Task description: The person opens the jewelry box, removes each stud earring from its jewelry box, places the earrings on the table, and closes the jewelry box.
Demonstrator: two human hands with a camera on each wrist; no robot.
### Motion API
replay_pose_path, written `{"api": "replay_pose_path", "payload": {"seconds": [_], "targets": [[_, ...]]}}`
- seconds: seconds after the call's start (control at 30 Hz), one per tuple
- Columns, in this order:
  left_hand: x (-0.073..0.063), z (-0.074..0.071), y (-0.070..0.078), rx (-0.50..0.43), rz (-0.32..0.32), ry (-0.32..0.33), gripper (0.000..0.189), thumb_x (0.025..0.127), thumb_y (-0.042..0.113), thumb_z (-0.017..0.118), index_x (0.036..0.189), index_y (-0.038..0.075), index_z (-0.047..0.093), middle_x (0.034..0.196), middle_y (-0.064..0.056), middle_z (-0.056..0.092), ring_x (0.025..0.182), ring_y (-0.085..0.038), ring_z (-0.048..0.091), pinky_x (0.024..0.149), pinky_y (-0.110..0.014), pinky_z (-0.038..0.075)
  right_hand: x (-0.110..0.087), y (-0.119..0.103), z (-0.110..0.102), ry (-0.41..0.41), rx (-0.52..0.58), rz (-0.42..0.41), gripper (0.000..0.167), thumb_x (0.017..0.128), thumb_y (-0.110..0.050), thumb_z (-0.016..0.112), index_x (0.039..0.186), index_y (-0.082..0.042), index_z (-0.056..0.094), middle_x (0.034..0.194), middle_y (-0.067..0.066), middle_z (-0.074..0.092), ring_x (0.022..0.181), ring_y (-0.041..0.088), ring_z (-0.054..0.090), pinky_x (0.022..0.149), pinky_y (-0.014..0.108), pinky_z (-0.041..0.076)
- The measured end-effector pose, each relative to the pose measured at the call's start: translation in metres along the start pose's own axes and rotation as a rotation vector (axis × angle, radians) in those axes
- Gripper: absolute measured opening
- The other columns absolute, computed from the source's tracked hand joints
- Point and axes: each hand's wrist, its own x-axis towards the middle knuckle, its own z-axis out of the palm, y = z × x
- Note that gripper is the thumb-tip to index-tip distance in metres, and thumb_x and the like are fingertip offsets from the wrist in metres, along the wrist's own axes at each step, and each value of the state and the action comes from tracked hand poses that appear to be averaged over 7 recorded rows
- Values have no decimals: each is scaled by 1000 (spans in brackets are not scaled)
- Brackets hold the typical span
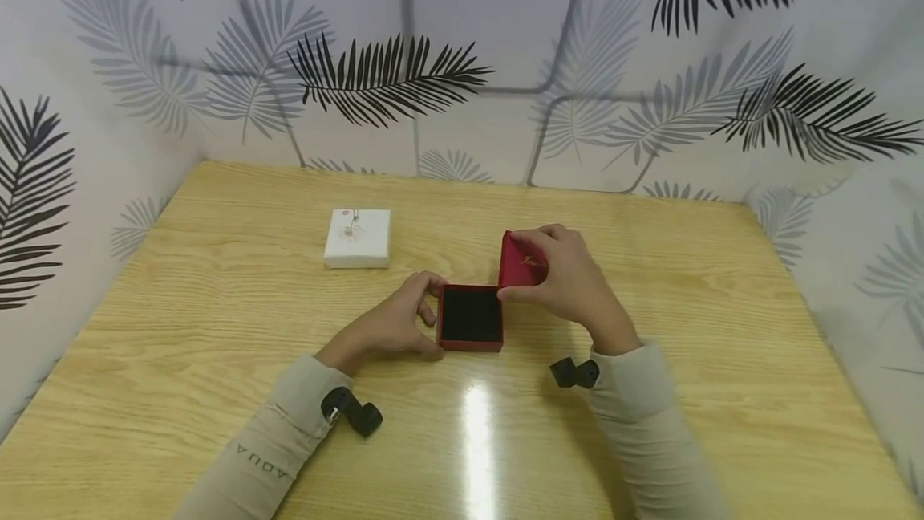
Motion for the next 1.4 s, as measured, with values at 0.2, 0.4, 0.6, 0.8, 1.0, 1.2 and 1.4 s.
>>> {"api": "replay_pose_path", "payload": {"seconds": [0.2,0.4,0.6,0.8,1.0,1.2,1.4], "targets": [[1,0,0,0,0,4,90,71,10,88,143,8,35,141,-10,42,99,-19,55,91,-34,47,-1,-8,3,-23,-2,1,83,72,-45,87,142,-16,54,135,13,54,124,33,45,88,48,55],[1,-1,0,-5,0,1,90,71,9,88,143,7,35,141,-11,42,100,-20,55,90,-34,47,-2,-15,6,-51,-8,9,83,73,-47,86,143,-18,54,136,12,54,123,33,46,87,49,54],[0,-2,0,-5,6,4,90,70,9,88,142,6,35,141,-11,42,101,-20,55,89,-34,48,-5,-23,7,-61,-9,-1,82,72,-45,87,143,-20,54,138,12,54,125,33,47,87,51,54],[2,-1,0,-14,8,12,90,70,10,89,142,8,36,140,-9,43,100,-19,55,90,-34,47,-6,-28,11,-57,-21,-31,81,72,-46,87,142,-21,56,135,11,56,123,32,49,85,49,55],[4,-1,-1,-11,11,15,92,69,10,89,143,8,35,140,-9,44,100,-19,56,92,-35,47,-7,-33,15,-60,-31,-55,79,72,-46,87,140,-21,57,133,10,57,120,29,50,84,48,55],[2,-2,-1,-9,13,5,92,69,10,89,143,5,35,141,-11,42,101,-20,56,89,-33,48,-8,-38,20,-80,-31,-66,78,72,-46,87,140,-21,57,133,9,57,121,29,49,83,47,56],[2,-1,-1,6,2,3,92,68,10,90,142,5,36,142,-11,43,100,-20,56,87,-32,48,-9,-39,25,-88,-41,-62,78,72,-48,86,140,-23,57,131,8,57,121,27,49,81,47,56]]}}
